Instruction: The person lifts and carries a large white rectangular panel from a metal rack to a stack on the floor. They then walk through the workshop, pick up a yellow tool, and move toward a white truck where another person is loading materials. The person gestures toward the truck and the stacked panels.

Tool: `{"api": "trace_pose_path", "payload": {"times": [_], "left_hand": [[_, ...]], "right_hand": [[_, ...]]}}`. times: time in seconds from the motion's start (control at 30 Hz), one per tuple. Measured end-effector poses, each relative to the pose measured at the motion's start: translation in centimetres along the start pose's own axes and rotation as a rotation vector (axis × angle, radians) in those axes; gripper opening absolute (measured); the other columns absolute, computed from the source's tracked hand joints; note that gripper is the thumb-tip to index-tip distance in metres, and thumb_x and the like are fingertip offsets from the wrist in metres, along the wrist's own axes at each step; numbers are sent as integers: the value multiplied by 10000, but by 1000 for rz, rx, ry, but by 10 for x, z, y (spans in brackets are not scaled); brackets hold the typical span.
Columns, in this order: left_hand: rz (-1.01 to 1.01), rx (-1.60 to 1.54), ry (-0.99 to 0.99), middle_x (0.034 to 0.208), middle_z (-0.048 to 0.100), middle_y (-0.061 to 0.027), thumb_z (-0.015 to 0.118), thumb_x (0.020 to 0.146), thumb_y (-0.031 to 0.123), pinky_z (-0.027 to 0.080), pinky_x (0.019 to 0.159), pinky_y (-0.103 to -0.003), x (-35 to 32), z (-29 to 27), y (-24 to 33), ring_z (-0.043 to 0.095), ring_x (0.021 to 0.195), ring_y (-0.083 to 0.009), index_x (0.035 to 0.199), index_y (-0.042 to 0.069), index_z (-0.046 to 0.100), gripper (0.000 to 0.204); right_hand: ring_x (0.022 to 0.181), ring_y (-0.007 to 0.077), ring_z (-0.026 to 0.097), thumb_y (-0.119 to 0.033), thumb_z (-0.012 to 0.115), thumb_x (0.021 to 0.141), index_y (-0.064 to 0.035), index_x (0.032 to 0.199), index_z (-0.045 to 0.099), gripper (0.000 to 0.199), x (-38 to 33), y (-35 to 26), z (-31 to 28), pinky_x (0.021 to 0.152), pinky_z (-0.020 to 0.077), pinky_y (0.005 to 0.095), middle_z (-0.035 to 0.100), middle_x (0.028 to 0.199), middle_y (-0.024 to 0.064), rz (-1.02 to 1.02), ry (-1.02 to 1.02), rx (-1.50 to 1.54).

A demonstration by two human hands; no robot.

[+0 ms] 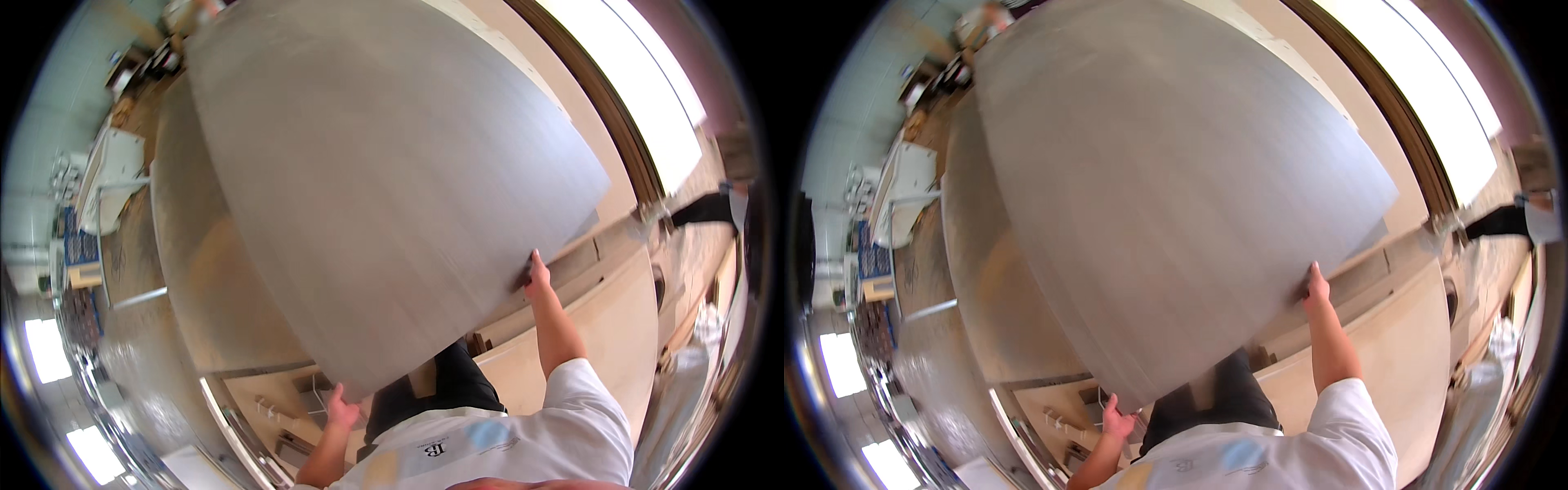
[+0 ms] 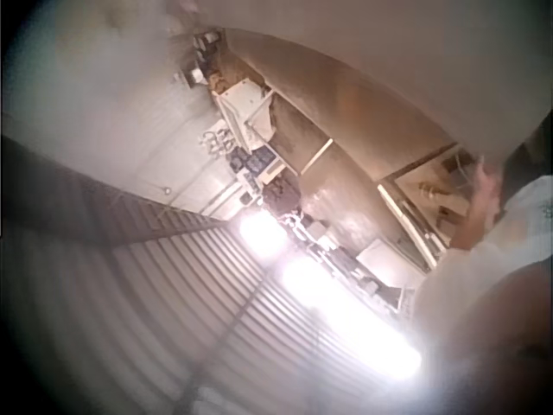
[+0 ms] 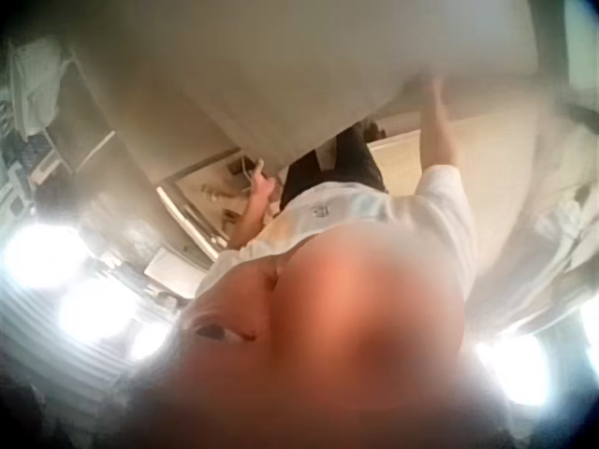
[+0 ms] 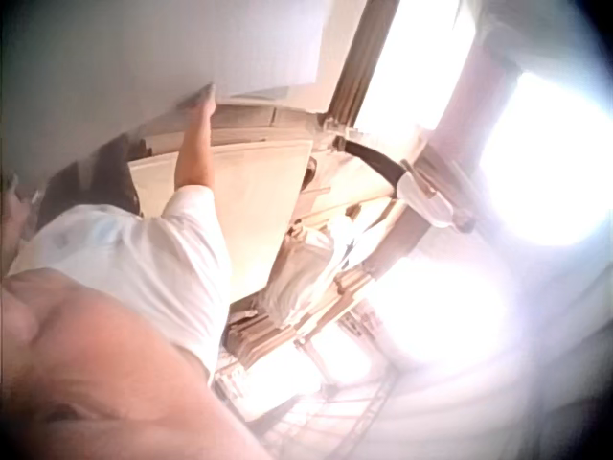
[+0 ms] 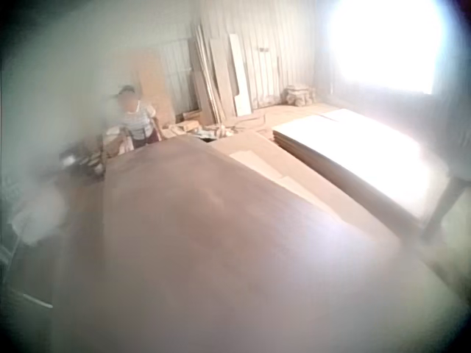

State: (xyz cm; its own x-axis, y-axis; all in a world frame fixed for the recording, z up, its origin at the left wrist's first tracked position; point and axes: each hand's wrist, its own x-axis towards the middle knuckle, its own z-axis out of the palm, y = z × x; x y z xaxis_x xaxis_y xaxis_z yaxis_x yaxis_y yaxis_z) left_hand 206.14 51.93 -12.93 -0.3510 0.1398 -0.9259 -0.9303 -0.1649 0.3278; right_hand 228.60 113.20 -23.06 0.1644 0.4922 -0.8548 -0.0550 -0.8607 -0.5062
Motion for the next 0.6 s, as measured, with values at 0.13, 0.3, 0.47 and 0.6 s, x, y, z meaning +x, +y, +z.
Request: {"api": "trace_pose_path", "payload": {"times": [0.13, 0.3, 0.47, 0.6], "left_hand": [[219, -497, -108, 1319, 607, -17, 598, 931, 527, 457, 966, -404, -28, -15, 13, 558, 1184, -240, 1284, 153, 574, 515], [240, -673, -247, 1342, 597, -80, 468, 967, 614, 407, 1082, -481, -15, 6, 12, 542, 1247, -287, 1335, 113, 539, 626], [-150, -692, -493, 1232, 644, -72, 475, 1016, 498, 488, 1005, -466, 18, 115, -37, 609, 1125, -266, 1267, 132, 569, 454], [-51, -685, -121, 1114, 684, -22, 580, 992, 429, 559, 863, -384, 87, 49, -11, 660, 978, -210, 1191, 139, 603, 353]], "right_hand": [[1199, 265, 560, -504, 634, 934, -92, 1376, 528, 614, -78, 33, 28, 977, 470, 462, 556, 1374, 68, 27, -82, 26], [1243, 259, 535, -564, 597, 935, -175, 1410, 490, 623, -196, 108, 64, 993, 473, 447, 544, 1392, 51, 145, -153, 63], [1204, 232, 535, -654, 589, 896, -169, 1371, 499, 685, -292, 231, 104, 990, 475, 429, 547, 1342, 22, 212, -341, 116], [1193, 235, 529, -648, 589, 896, -161, 1369, 502, 685, -317, 289, 106, 1024, 446, 428, 539, 1324, 39, 158, -469, 112]]}}
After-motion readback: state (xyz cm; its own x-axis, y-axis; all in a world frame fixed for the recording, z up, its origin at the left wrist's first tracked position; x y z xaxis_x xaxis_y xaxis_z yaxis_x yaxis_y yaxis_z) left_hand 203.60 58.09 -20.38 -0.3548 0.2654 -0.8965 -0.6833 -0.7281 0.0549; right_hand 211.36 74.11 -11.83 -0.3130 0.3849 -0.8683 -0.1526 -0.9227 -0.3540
